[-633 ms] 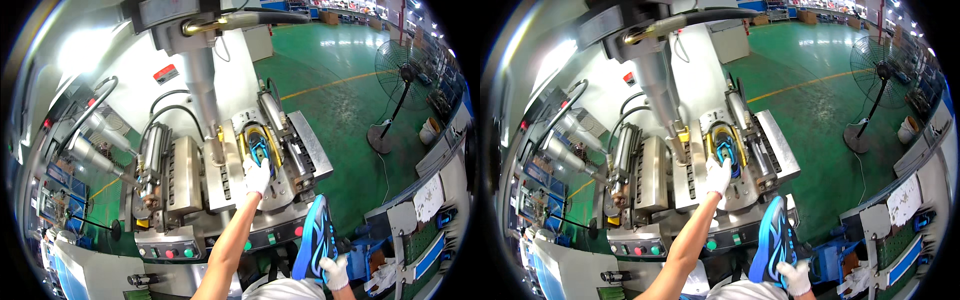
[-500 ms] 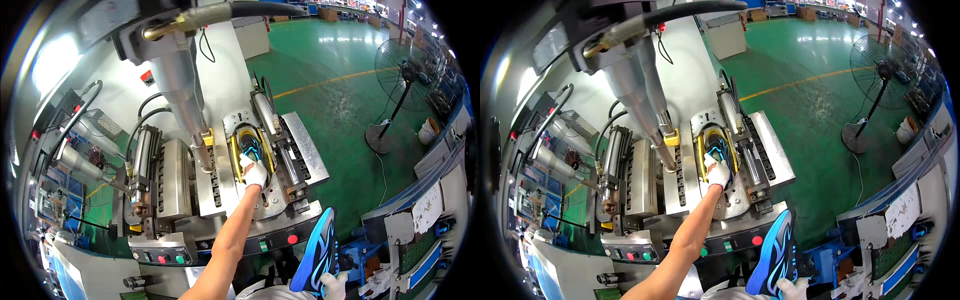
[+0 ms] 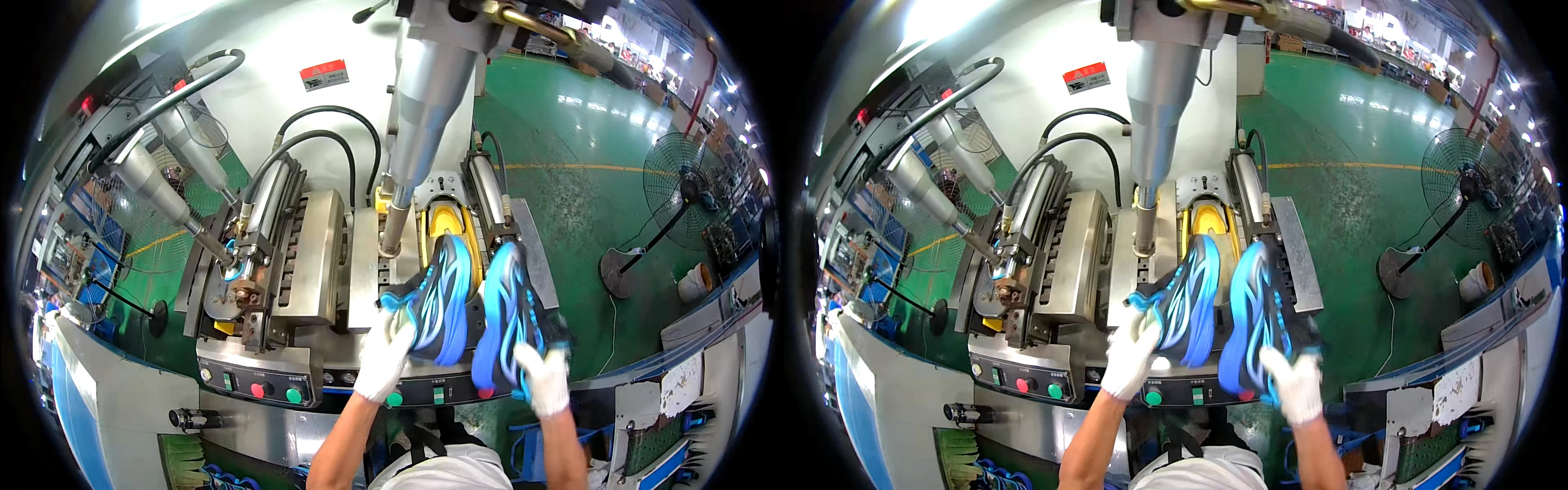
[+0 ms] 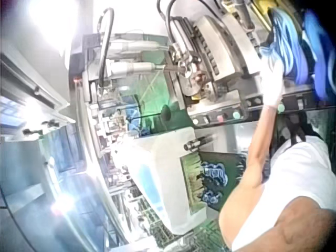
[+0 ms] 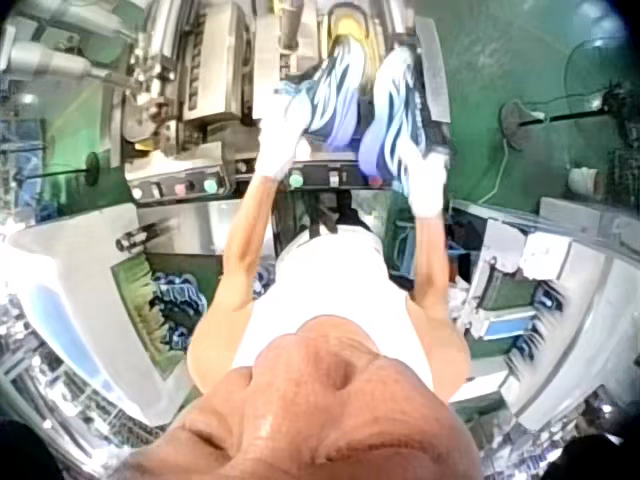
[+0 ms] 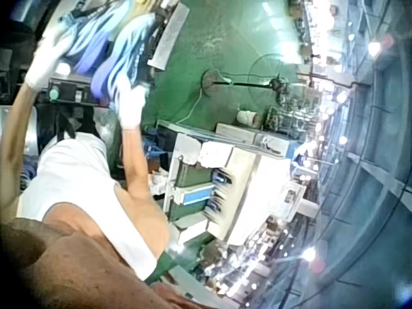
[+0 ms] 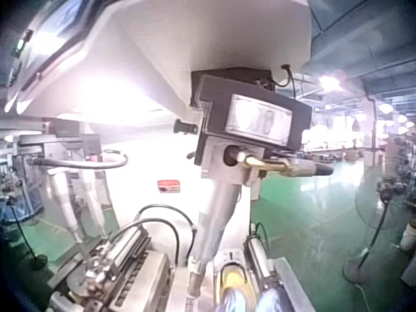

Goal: The person takes shoes from a conveyor belt, loads them onto shoe pressing machines, removes the pressed shoes, and places them onto another conveyor belt.

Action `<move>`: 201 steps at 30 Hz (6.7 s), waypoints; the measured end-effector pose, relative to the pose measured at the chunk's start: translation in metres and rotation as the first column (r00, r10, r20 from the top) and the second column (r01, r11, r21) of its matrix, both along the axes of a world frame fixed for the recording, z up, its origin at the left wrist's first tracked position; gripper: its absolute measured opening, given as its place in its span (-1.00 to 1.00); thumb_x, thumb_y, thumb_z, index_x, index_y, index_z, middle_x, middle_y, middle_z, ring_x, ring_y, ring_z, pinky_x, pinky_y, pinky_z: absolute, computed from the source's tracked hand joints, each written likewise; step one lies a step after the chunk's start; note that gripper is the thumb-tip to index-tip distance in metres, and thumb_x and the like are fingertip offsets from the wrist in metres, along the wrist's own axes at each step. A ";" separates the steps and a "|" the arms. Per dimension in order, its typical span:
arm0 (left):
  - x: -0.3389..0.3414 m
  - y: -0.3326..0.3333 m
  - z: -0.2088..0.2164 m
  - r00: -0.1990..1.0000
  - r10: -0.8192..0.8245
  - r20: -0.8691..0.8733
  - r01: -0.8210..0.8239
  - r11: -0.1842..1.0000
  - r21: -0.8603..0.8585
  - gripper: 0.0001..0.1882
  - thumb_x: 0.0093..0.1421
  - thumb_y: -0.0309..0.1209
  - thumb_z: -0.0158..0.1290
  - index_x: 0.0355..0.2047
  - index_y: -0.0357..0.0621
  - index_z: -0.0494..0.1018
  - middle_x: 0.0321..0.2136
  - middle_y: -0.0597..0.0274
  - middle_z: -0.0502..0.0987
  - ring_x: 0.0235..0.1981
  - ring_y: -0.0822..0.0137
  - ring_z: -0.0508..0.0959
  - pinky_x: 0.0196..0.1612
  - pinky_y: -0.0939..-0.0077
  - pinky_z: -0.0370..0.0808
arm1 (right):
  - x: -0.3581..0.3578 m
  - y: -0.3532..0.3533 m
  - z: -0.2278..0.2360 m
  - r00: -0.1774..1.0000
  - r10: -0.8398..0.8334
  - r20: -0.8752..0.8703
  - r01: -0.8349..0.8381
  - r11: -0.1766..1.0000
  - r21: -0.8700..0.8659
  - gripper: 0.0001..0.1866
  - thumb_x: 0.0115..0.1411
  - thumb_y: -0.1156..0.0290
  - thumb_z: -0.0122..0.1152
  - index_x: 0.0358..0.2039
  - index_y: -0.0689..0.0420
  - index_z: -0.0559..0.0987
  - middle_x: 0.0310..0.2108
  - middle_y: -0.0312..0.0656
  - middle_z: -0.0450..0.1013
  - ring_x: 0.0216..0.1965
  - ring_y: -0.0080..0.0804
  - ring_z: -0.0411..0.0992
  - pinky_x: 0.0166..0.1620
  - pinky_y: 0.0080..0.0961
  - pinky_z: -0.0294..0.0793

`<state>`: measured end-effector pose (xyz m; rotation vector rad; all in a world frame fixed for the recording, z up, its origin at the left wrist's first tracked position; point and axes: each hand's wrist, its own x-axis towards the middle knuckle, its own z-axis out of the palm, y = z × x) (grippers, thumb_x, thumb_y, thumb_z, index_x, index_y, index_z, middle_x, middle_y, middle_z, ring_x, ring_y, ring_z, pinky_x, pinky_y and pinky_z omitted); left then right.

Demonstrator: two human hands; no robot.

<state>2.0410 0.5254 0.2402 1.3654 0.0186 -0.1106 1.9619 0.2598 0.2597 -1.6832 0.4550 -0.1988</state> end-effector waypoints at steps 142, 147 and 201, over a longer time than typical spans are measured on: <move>-0.262 0.264 0.032 0.681 0.229 0.696 -0.724 0.352 0.593 -0.36 0.01 -0.67 0.28 0.14 -0.30 0.38 0.03 0.03 0.44 -0.10 0.29 0.59 -0.02 0.41 0.60 | -0.098 0.316 -0.042 0.248 0.935 -0.254 -0.913 0.313 0.260 -0.29 0.05 0.10 0.51 0.16 0.18 0.52 -0.08 -0.20 0.57 -0.08 -0.51 0.47 0.02 -0.48 0.48; -0.212 0.267 -0.022 0.666 0.582 0.466 -0.745 0.488 0.455 -0.54 0.21 -0.66 0.13 0.12 -0.26 0.37 0.01 0.06 0.42 -0.10 0.27 0.59 -0.05 0.42 0.59 | -0.071 0.232 -0.006 0.554 0.814 -0.175 -0.561 0.520 0.644 -0.39 0.03 0.48 0.47 0.13 0.21 0.52 -0.16 -0.25 0.58 -0.29 -0.53 0.51 -0.25 -0.53 0.53; 0.231 0.394 -0.025 0.948 0.145 0.284 -0.296 0.069 0.953 -0.30 0.08 -0.20 0.27 0.22 0.02 0.29 0.09 -0.20 0.42 0.13 -0.20 0.46 0.17 0.02 0.41 | -0.031 0.226 0.000 0.785 0.492 -0.376 -0.202 0.777 0.596 -0.39 0.08 0.61 0.36 0.17 0.14 0.43 -0.28 -0.37 0.45 -0.41 -0.66 0.38 -0.40 -0.63 0.39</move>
